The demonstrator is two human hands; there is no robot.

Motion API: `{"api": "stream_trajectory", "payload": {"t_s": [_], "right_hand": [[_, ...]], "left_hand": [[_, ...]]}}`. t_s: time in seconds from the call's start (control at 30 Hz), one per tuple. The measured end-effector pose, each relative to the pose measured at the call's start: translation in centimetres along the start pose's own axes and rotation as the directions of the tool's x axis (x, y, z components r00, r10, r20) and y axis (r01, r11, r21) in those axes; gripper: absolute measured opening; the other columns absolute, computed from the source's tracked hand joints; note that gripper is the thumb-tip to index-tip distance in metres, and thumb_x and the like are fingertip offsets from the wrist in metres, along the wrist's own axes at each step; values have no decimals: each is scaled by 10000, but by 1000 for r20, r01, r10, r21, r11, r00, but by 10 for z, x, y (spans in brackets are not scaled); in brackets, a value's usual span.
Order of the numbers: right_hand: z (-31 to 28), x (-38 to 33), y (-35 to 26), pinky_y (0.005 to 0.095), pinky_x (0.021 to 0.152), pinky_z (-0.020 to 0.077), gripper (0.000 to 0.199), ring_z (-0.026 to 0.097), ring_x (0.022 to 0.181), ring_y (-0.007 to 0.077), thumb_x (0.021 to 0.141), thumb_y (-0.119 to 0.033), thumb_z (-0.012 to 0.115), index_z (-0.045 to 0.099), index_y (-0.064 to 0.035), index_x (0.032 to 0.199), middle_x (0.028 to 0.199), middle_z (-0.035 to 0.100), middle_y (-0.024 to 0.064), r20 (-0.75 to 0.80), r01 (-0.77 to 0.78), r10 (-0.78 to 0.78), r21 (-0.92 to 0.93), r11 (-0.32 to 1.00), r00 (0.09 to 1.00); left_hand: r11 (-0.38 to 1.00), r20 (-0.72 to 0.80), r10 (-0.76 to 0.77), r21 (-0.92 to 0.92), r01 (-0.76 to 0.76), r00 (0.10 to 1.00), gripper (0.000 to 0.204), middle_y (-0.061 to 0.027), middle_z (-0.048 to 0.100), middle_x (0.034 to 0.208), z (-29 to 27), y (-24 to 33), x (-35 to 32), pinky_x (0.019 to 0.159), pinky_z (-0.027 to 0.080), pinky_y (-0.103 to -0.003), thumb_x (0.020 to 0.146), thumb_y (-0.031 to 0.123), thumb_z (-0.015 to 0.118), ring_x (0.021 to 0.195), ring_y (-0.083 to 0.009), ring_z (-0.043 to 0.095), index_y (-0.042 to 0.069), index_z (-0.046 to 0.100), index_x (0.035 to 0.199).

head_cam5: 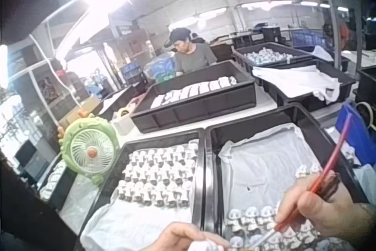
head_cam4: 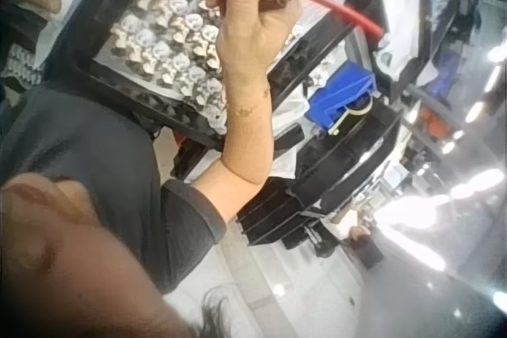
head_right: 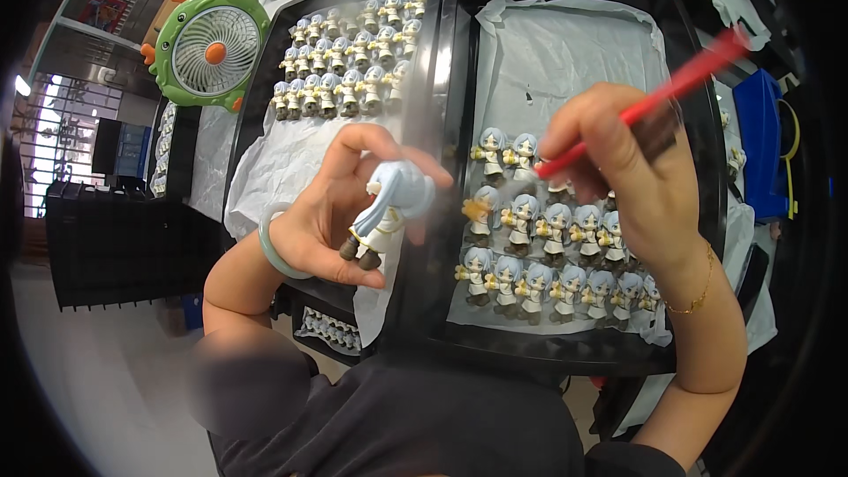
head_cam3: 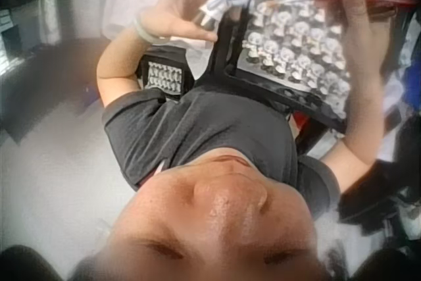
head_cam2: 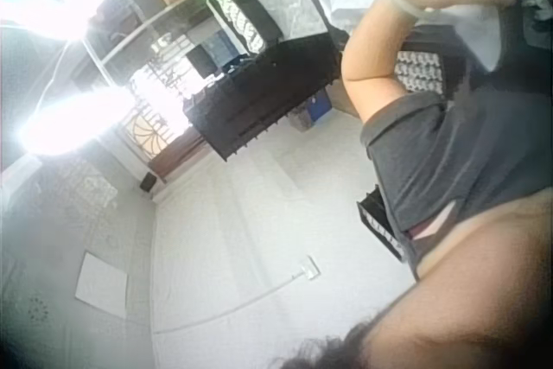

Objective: The person paints small figurines with a red-handled brush. They pick up a figurine from a tray, apply paint to specific details, and place it back into the tray. The process is repeated for multiple figurines arranged in rows.

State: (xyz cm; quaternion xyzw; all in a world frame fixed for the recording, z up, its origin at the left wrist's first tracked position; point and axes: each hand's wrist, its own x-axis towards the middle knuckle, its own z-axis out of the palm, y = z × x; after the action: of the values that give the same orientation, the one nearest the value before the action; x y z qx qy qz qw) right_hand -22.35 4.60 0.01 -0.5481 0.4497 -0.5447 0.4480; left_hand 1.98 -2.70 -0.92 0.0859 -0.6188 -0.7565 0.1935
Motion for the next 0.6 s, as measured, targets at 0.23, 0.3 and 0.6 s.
{"api": "stream_trajectory", "payload": {"t_s": [0.23,0.3,0.6], "right_hand": [[11,-2,-11,255,553,395,364,512,591,136,824,-361,521,628,-22,748,696,611,56,167,396,-364,-242,886,916],[3,-4,-16,260,547,362,364,488,588,145,826,-376,505,620,-49,716,657,595,42,178,348,-310,-251,903,934],[3,-4,-17,289,579,346,361,435,609,163,855,-369,460,586,-75,687,641,567,22,101,370,-363,-429,824,926]], "left_hand": [[976,62,-136,-162,144,989,838,-193,385,1185,6,-8,-3,793,438,-355,552,-29,741,946,-241,502,133,218,1186],[980,90,-106,-157,120,990,827,-192,385,1185,8,-13,-3,796,439,-363,562,-18,745,952,-247,503,118,218,1185],[966,147,-134,-199,162,980,777,-195,390,1189,9,-15,-1,811,430,-374,597,4,739,1060,-265,440,102,235,1180]]}}
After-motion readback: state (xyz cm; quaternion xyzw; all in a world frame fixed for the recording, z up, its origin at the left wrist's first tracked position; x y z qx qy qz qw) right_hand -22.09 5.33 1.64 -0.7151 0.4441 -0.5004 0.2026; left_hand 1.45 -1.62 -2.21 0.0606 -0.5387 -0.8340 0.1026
